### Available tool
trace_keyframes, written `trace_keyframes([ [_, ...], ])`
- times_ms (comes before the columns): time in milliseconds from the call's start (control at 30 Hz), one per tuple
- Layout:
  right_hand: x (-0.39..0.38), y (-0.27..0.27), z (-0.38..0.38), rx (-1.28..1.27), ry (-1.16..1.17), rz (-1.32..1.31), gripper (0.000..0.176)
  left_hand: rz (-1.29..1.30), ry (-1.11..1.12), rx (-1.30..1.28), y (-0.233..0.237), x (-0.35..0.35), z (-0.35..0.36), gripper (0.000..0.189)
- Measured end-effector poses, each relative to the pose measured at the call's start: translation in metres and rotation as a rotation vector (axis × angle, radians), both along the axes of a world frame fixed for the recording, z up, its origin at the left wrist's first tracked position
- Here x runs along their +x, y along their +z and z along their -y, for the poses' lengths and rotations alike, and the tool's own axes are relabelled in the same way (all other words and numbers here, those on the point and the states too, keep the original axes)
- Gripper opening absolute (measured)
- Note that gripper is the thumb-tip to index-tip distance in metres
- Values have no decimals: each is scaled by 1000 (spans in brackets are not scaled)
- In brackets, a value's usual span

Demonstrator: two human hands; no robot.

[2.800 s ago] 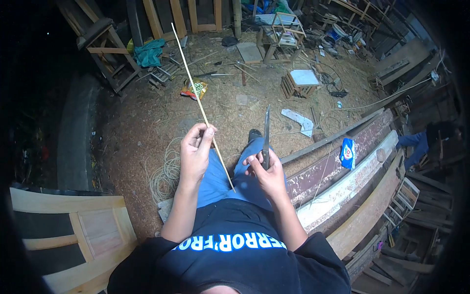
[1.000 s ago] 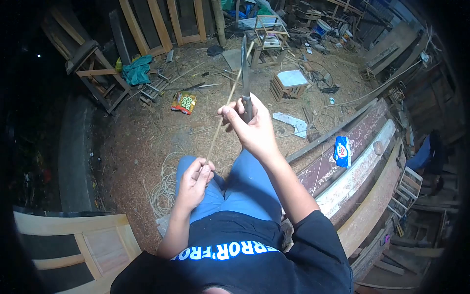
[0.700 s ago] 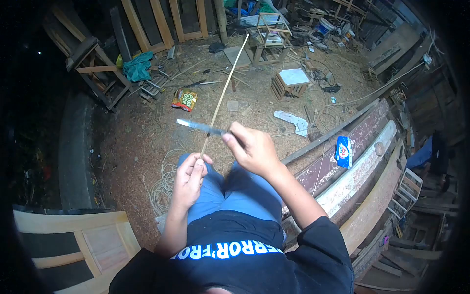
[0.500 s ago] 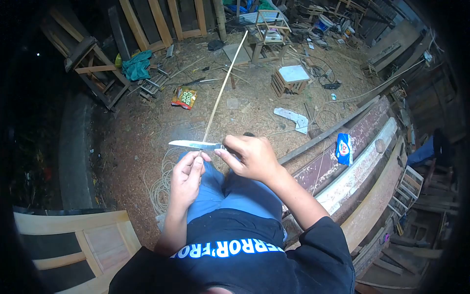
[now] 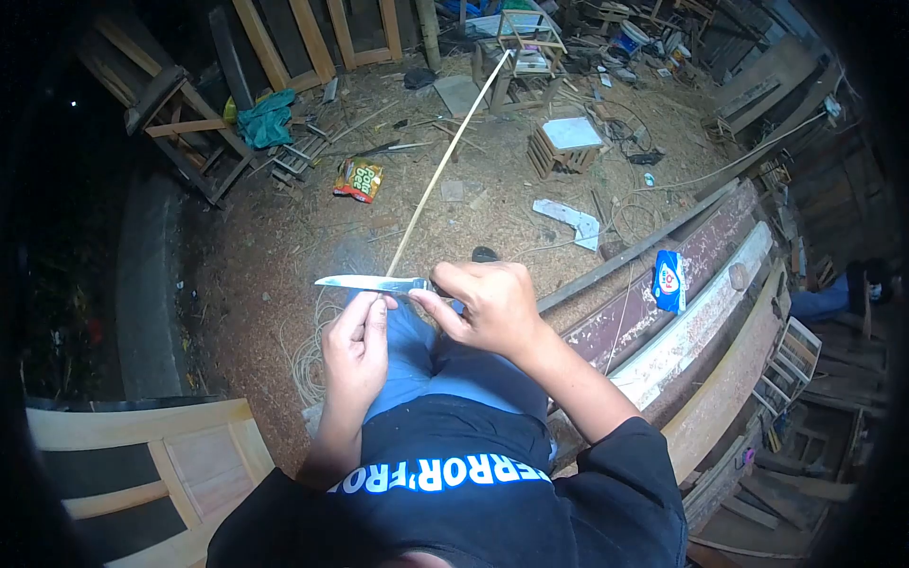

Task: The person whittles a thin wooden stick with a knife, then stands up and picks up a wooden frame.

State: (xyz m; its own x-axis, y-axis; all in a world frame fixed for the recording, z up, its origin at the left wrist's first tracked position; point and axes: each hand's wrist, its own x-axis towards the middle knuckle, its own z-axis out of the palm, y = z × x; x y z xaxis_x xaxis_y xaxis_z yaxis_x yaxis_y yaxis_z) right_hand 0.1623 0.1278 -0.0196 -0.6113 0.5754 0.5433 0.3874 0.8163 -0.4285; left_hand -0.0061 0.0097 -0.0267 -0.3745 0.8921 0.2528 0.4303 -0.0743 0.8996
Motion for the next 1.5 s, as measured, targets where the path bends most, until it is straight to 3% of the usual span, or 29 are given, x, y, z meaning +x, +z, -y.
trace_keyframes([
  [200, 3, 6, 0, 12, 24, -8, 38, -49, -15, -32, -2, -6, 13, 13],
  [267, 12, 1, -20, -10, -193, -46, 37, -73, -2, -63, 0, -10, 23, 13],
  [300, 18, 1, -31, -58, -195, -71, 38, -83, 5, -76, 0, -10, 27, 13],
  [467, 3, -2, -4, 29, 79, 26, 38, -8, 37, -48, -11, -5, 31, 15],
  [533, 3, 0, -7, 23, 68, -25, 38, -31, 32, -56, -8, -7, 33, 13],
  [600, 15, 3, -37, -61, -152, -26, 38, -81, 8, -73, -2, -10, 37, 12],
  [667, 6, -5, -28, -73, -78, -57, 39, -66, 29, -82, -4, -9, 37, 11],
  [733, 0, -2, -2, 34, 139, 55, 37, -85, 31, -90, -6, -12, 36, 11],
  [800, 7, -15, -26, 51, -21, -150, 37, -118, 35, -105, -10, -15, 42, 10],
  [867, 24, -1, -57, -24, -245, -56, 37, -120, 24, -121, -8, -14, 50, 10],
  [1000, 7, 1, -14, 86, 68, -19, 34, -114, 5, -136, -4, -12, 48, 9],
  [1067, 26, -13, -62, -30, -214, -116, 35, -123, 9, -110, -10, -15, 55, 9],
  [1133, 42, -3, -86, -111, -368, 5, 36, -137, -1, -131, -15, -16, 59, 9],
  [1167, 34, -11, -73, -120, -249, -78, 35, -143, 1, -138, -19, -17, 58, 9],
  [1200, 26, -7, -51, 39, -119, 18, 32, -151, -1, -155, -21, -17, 59, 9],
  [1267, 24, -1, -34, 93, -3, 131, 30, -142, -4, -164, -20, -20, 59, 10],
  [1300, 31, -19, -58, 111, -129, 19, 29, -157, -6, -182, -18, -23, 62, 10],
  [1333, 39, -36, -91, -57, -290, -163, 29, -167, -7, -204, -18, -24, 66, 11],
  [1400, 65, -19, -125, -143, -620, -27, 31, -183, 2, -220, -31, -25, 72, 12],
  [1500, 55, -29, -110, -188, -420, -280, 31, -225, 51, -270, -34, -32, 66, 13],
])
